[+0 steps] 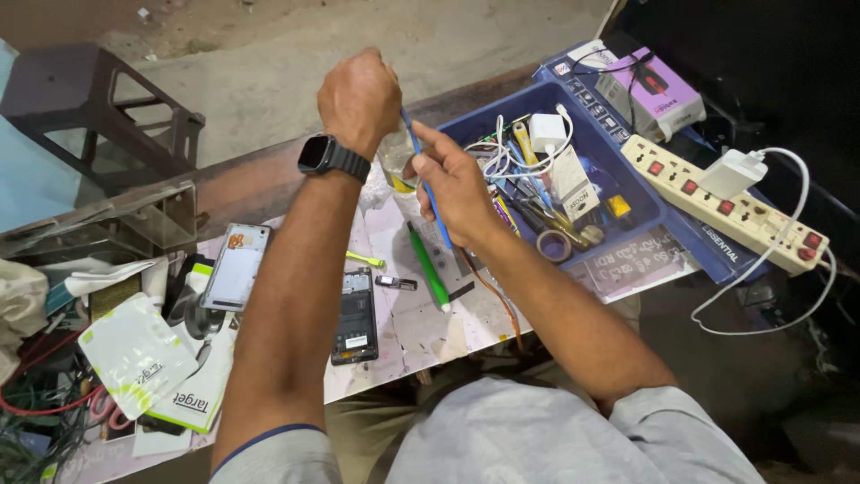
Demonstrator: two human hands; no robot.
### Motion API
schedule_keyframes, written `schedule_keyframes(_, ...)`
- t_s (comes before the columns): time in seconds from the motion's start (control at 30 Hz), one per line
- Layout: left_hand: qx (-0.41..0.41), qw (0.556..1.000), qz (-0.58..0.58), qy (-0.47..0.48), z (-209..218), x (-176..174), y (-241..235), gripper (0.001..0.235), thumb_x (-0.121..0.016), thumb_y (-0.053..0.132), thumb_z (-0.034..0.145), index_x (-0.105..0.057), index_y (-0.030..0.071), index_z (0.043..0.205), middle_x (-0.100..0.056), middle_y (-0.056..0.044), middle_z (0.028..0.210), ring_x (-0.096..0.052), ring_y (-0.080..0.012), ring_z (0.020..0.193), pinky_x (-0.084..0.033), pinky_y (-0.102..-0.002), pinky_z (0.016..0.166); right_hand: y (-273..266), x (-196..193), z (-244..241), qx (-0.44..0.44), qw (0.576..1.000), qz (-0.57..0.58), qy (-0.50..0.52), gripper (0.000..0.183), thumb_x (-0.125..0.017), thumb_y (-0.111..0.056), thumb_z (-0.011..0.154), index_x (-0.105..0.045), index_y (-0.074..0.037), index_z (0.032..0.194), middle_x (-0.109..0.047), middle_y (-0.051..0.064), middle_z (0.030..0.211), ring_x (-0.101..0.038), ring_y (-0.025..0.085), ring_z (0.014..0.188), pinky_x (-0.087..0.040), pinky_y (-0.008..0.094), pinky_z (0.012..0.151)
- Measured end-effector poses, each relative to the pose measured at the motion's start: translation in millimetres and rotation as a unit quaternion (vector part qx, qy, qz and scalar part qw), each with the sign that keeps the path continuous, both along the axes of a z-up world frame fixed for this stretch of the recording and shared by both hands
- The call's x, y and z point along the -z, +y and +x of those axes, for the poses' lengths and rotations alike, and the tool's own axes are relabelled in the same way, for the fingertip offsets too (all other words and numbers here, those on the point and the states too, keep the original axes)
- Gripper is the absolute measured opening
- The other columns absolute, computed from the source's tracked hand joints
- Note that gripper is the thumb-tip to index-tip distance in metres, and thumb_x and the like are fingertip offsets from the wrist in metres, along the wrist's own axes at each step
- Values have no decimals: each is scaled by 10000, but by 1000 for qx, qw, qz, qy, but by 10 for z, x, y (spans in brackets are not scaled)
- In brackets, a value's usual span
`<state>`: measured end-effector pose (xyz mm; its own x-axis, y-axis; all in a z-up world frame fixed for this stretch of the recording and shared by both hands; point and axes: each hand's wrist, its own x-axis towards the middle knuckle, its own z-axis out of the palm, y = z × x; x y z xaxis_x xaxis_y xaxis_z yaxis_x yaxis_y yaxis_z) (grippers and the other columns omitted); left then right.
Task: The person uses a screwdriver to remove screws from a disassembled smartphone and then uses a small brush to clean internal components. They handle the phone's battery, motherboard, and other parts while working at a cluttered workbench.
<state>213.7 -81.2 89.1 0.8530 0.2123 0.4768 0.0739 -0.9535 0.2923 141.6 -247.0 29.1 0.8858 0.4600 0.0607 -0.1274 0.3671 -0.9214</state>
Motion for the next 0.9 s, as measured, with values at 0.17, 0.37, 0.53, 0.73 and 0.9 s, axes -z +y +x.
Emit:
schedule_keyframes(0.17,-11,999,53,-10,94,74,-13,143,-608,151,868,-724,77,908,-734,-222,871,-714,-432,834,-577,-525,719,17,-29,44,1,1000,0,-1,516,-525,-83,1024,-429,-48,1530,-629,69,951,-512,75,533,-441,254,430)
schedule_keyframes(0.37,132,953,-94,-254,81,263,333,299,-585,256,1120,-629,66,892,-684,-190,826,-648,-382,767,-518,-499,643,-134,-10,1,-50,992,101,50,444,-525,-102,1044,-483,-41,1482,-673,110,1031,-557,108,588,-471,283,483)
schedule_keyframes(0.53,135,732,-665,-61,-603,468,624,278,-524,320,1009,-542,145,794,-543,-17,623,-425,-106,469,-295,-255,348,-322,-91,-150,-144,944,251,160,395,-532,-150,1075,-493,-61,1458,-678,126,1092,-575,138,637,-468,286,535)
schedule_keyframes(0.73,84,555,-828,3,-1474,867,653,222,-576,267,1028,-582,87,899,-592,-49,774,-464,-93,536,-399,-244,455,-271,70,-595,-190,966,131,115,420,-553,-116,1059,-495,-43,1468,-684,159,1090,-587,151,623,-492,300,538)
schedule_keyframes(0.9,139,486,-861,57,-1787,1123,651,115,-609,80,987,-636,19,1080,-642,-64,893,-611,-128,712,-560,-300,676,-75,268,-793,-173,983,-56,-35,458,-569,-63,1047,-497,9,1493,-677,137,1142,-596,123,697,-524,272,583)
